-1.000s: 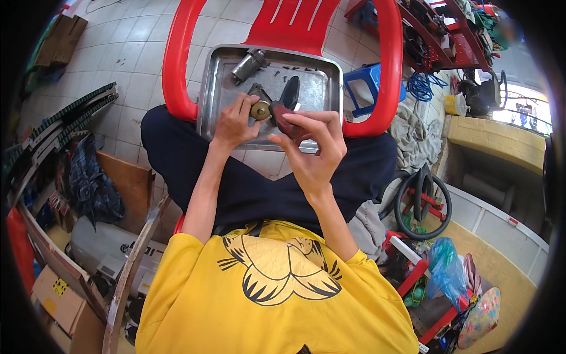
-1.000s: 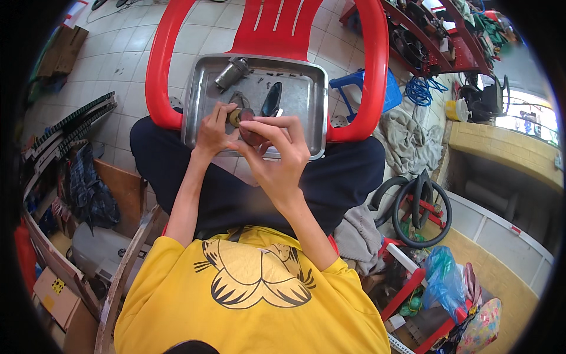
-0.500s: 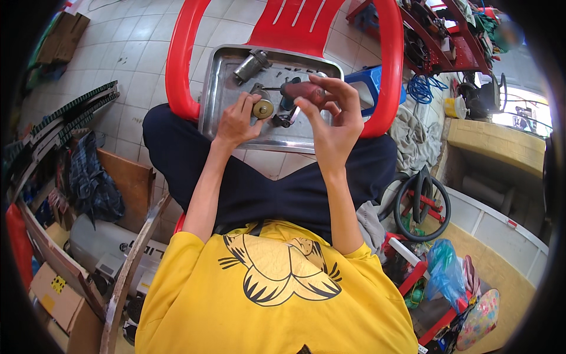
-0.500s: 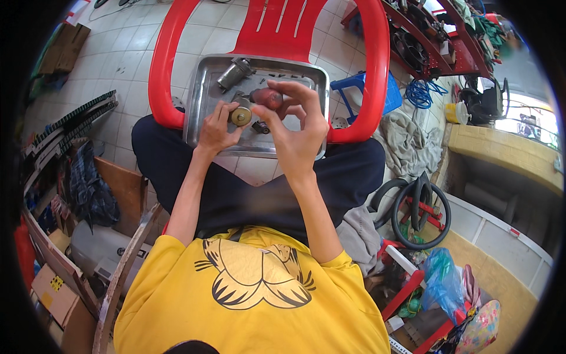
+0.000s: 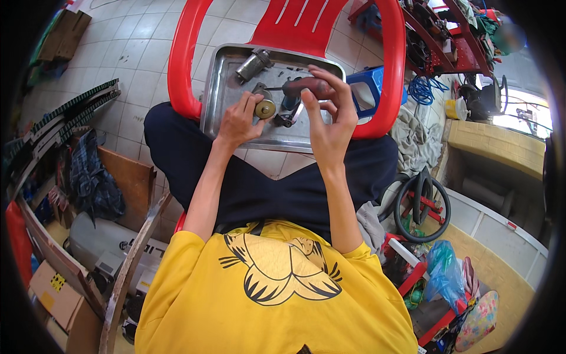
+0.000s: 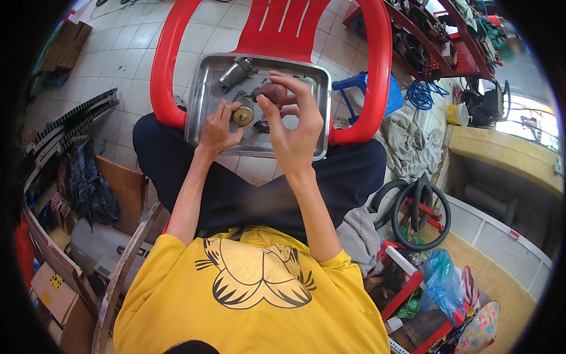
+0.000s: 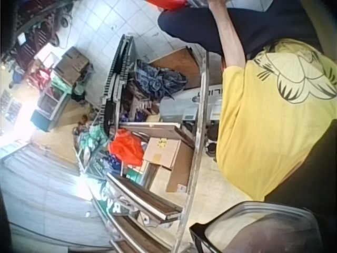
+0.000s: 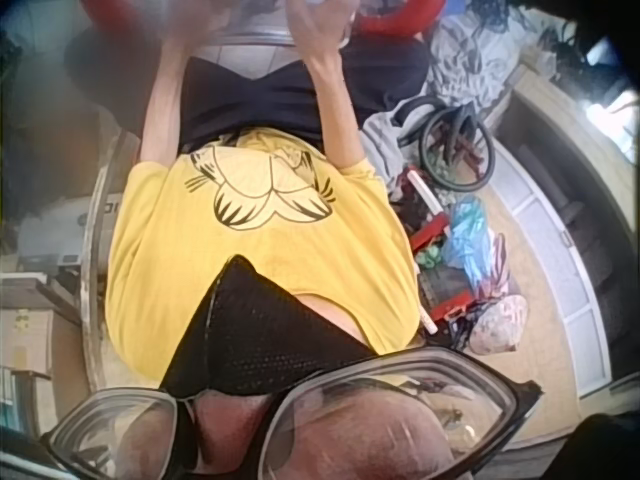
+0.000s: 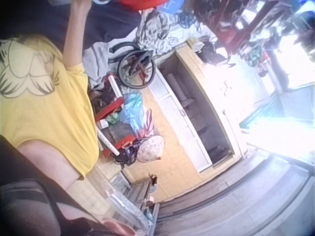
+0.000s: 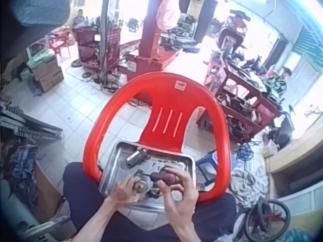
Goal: The person disassembles a motorcycle mirror and other mechanical components using a screwdriver, removing small screws and separating the mirror housing from the bracket on a metal tray.
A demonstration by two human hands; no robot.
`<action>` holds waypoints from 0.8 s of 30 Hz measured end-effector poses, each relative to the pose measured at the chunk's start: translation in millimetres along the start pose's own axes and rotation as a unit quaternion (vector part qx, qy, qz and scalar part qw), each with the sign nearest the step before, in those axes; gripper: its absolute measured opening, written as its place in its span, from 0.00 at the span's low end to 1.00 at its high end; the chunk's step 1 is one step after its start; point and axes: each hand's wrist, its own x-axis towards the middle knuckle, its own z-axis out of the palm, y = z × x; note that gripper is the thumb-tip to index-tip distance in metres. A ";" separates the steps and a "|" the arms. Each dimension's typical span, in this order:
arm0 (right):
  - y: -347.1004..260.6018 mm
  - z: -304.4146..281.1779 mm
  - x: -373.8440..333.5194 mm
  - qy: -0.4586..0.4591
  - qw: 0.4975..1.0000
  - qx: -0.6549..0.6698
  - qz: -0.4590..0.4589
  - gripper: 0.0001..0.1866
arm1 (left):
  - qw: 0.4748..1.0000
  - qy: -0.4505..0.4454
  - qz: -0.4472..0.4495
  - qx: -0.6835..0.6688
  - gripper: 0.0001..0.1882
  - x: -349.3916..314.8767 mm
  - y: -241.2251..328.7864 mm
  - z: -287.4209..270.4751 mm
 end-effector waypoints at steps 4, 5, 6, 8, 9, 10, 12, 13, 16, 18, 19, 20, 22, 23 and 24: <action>-18.5 0.3 8.5 -0.010 0.998 0.033 0.060 0.18 | 1.000 0.000 -0.007 -0.005 0.30 0.1 0.2 1.7; -19.3 0.9 8.6 -0.006 0.995 0.069 0.077 0.19 | 1.000 0.000 -0.007 -0.004 0.30 0.1 0.3 1.9; -15.9 0.3 7.9 -0.015 0.995 0.065 0.068 0.20 | 1.000 0.000 -0.006 -0.004 0.30 0.1 0.3 2.0; -7.7 -1.0 7.1 -0.032 0.997 0.057 0.051 0.23 | 1.000 0.000 -0.004 -0.003 0.30 0.8 1.2 1.4; -8.3 -2.7 6.1 -0.036 0.997 0.044 0.057 0.23 | 1.000 -0.001 -0.002 -0.002 0.30 1.1 1.8 1.1; -11.3 -4.0 5.0 -0.040 0.997 0.031 0.064 0.23 | 1.000 -0.002 0.000 0.000 0.30 0.7 1.4 0.7; -18.5 -4.2 6.5 -0.042 0.998 -0.004 0.050 0.20 | 1.000 -0.003 0.001 0.002 0.30 0.0 0.3 0.6; -23.3 -4.2 8.9 -0.038 0.998 -0.026 0.031 0.18 | 1.000 -0.004 0.002 0.003 0.30 0.3 0.6 0.4; -25.9 -3.0 8.9 -0.012 0.999 0.009 0.034 0.16 | 1.000 -0.005 0.000 0.003 0.30 0.3 1.9 -0.2; -23.8 -2.8 7.7 -0.002 0.997 0.051 0.050 0.17 | 1.000 -0.007 0.000 0.001 0.30 0.3 1.7 1.4; -18.6 -2.1 6.8 -0.003 0.996 0.066 0.053 0.18 | 1.000 -0.008 0.000 0.001 0.29 0.9 1.5 1.0; -14.4 -1.9 6.0 -0.004 0.995 0.082 0.057 0.20 | 1.000 -0.008 0.003 0.001 0.29 1.2 1.7 0.6; -10.3 -2.5 4.9 -0.026 0.997 0.056 0.037 0.19 | 1.000 -0.006 0.006 0.003 0.29 0.8 1.7 -0.2; -9.5 -2.5 5.2 -0.037 0.998 0.044 0.027 0.19 | 1.000 -0.004 0.006 0.002 0.29 0.3 1.0 0.0; -10.4 -2.3 7.2 -0.036 0.999 0.017 0.015 0.17 | 1.000 -0.003 0.006 0.001 0.29 0.0 0.7 0.2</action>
